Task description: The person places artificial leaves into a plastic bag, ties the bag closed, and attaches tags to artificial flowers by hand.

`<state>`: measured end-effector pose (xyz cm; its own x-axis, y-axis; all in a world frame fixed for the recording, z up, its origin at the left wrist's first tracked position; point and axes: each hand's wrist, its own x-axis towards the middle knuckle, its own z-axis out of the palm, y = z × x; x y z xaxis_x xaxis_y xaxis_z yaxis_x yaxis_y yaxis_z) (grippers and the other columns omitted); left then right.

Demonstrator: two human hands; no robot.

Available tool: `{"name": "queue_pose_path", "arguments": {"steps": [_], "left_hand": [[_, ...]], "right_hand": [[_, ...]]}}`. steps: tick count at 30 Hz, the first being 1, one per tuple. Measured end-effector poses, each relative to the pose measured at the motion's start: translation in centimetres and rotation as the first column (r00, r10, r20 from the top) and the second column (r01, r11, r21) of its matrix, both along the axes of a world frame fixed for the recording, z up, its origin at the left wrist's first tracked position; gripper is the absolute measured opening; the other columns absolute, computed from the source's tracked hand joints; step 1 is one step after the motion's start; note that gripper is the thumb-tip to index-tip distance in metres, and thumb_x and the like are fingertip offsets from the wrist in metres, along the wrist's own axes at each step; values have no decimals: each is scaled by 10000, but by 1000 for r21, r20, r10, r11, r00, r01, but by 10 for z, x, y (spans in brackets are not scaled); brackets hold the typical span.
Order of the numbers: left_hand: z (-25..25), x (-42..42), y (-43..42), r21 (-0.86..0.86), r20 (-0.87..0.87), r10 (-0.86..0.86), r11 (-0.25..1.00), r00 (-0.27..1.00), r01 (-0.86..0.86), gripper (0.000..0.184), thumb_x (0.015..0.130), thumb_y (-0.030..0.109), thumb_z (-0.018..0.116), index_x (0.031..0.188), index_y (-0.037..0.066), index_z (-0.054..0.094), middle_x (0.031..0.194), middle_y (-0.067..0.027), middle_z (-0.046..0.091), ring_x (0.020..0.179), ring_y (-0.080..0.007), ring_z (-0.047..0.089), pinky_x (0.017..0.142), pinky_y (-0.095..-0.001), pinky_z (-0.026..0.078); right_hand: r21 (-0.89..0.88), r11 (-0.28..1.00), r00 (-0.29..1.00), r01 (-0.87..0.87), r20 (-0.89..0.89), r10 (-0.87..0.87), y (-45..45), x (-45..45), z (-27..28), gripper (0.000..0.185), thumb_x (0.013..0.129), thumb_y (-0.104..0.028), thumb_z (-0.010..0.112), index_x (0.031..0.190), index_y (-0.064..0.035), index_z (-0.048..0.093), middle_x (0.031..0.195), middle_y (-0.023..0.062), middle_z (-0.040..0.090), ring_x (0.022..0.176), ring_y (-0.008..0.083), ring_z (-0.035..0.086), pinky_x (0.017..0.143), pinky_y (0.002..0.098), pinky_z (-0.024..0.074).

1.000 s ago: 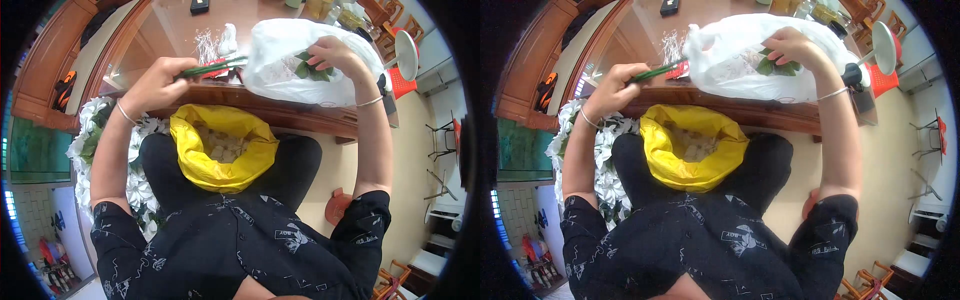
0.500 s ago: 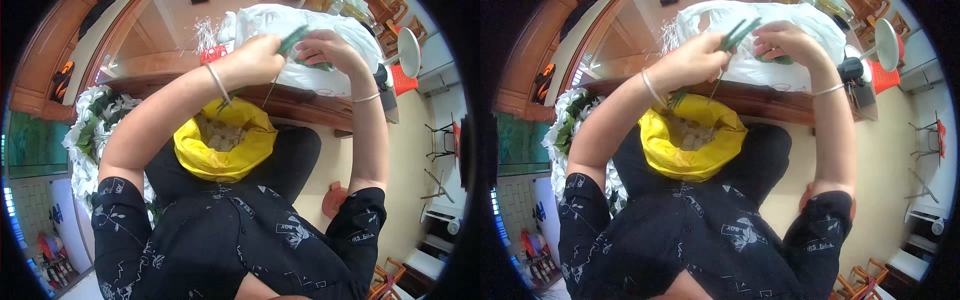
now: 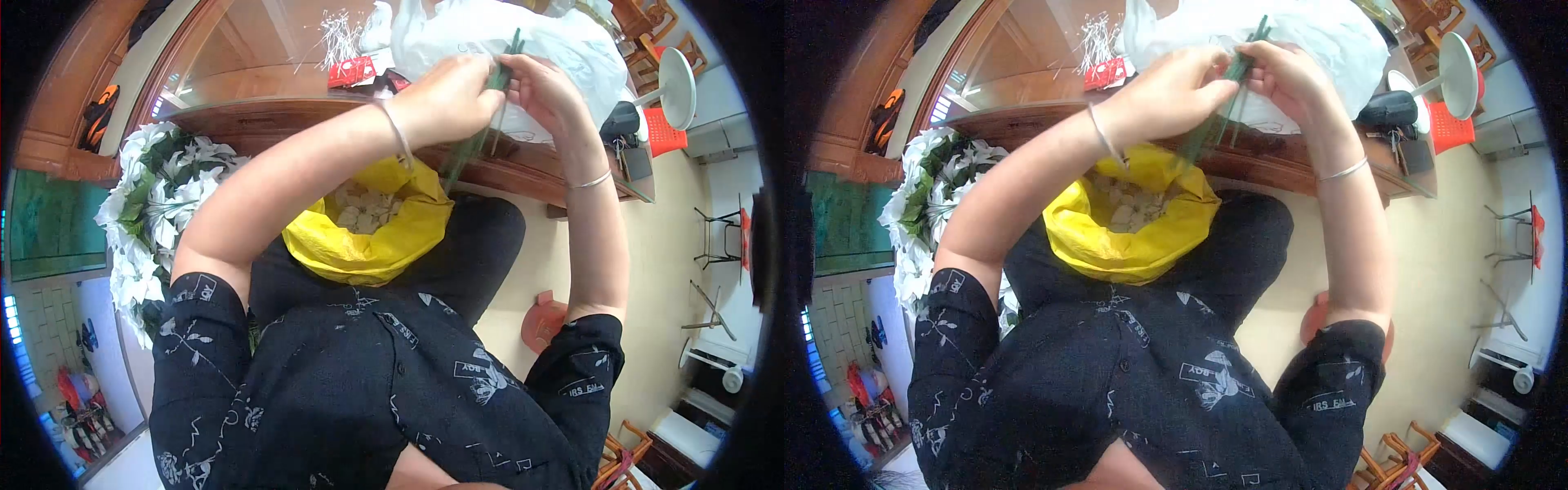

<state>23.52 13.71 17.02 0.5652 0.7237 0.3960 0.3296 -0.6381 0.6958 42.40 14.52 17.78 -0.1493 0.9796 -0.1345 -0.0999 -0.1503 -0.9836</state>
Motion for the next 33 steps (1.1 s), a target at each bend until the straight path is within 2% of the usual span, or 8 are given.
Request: {"name": "queue_pose_path", "arguments": {"steps": [2, 4, 5, 8, 12, 19, 28, 33], "left_hand": [[1, -13, -3, 503, 69, 111, 854, 991, -131, 335, 840, 133, 625, 1118, -28, 531, 806, -136, 596, 711, -253, 603, 703, -364, 497], [13, -29, 0, 826, 210, 388, 421, 898, -375, 330, 826, 140, 655, 1097, -22, 557, 852, -149, 593, 797, -296, 599, 769, -399, 483], [14, -35, -5, 728, 193, 479, 515, 856, -452, 461, 740, 181, 719, 1141, 22, 556, 1153, -173, 522, 1103, -346, 490, 892, -475, 410], [13, -33, -2, 644, 204, 629, 491, 750, -586, 733, 794, 292, 731, 1331, -18, 341, 1220, -206, 435, 1140, -358, 446, 976, -459, 370], [-9, -34, 36, 338, 235, 335, 852, 912, -400, 212, 766, 115, 661, 907, -35, 611, 956, -236, 573, 977, -369, 553, 850, -441, 433], [13, -41, 45, 119, 450, 276, 924, 849, -363, 194, 728, -12, 523, 885, -22, 637, 786, -215, 657, 771, -330, 658, 686, -368, 505], [4, -49, 63, -79, 449, 363, 926, 816, -368, 126, 759, -8, 518, 826, -24, 623, 717, -117, 643, 676, -198, 623, 620, -317, 494], [0, -36, 50, -184, 570, 210, 975, 794, -126, 141, 856, 14, 486, 903, -17, 615, 730, -43, 602, 653, -122, 561, 608, -270, 472]], "right_hand": [[-72, 997, 999, 36, 26, -34, 0, 4, 1, 248, 940, -97, 523, 1060, 118, 549, 915, 151, 654, 775, 153, 650, 716, 264, 563], [-120, 991, 994, 60, 103, -47, -7, 4, 8, 251, 943, -94, 513, 1066, 123, 543, 903, 152, 652, 752, 166, 653, 704, 267, 564], [-145, 989, 993, 30, 121, -13, -7, 9, 8, 260, 945, -104, 516, 1068, 124, 546, 863, 132, 642, 674, 142, 624, 665, 261, 564], [-206, 970, 971, -131, 170, 168, -3, 19, 9, 255, 945, -112, 524, 1068, 108, 560, 838, 113, 631, 625, 106, 580, 611, 248, 558], [-170, 972, 901, -164, 375, 218, -3, 16, 8, 230, 938, -134, 559, 1034, 72, 589, 823, 83, 628, 597, 66, 542, 538, 220, 529], [-236, 941, 815, -242, 477, 329, 0, 14, 15, 198, 922, -190, 601, 913, 7, 605, 736, 9, 579, 571, 40, 513, 500, 191, 455], [-286, 945, 854, -160, 440, 278, -10, 29, 4, 272, 933, -163, 557, 1150, 0, 560, 835, 26, 572, 606, 41, 510, 497, 187, 428], [-187, 941, 736, -280, 587, 336, 18, 18, -2, 196, 924, -208, 589, 900, -15, 612, 704, -21, 547, 575, 30, 483, 497, 183, 400]]}}
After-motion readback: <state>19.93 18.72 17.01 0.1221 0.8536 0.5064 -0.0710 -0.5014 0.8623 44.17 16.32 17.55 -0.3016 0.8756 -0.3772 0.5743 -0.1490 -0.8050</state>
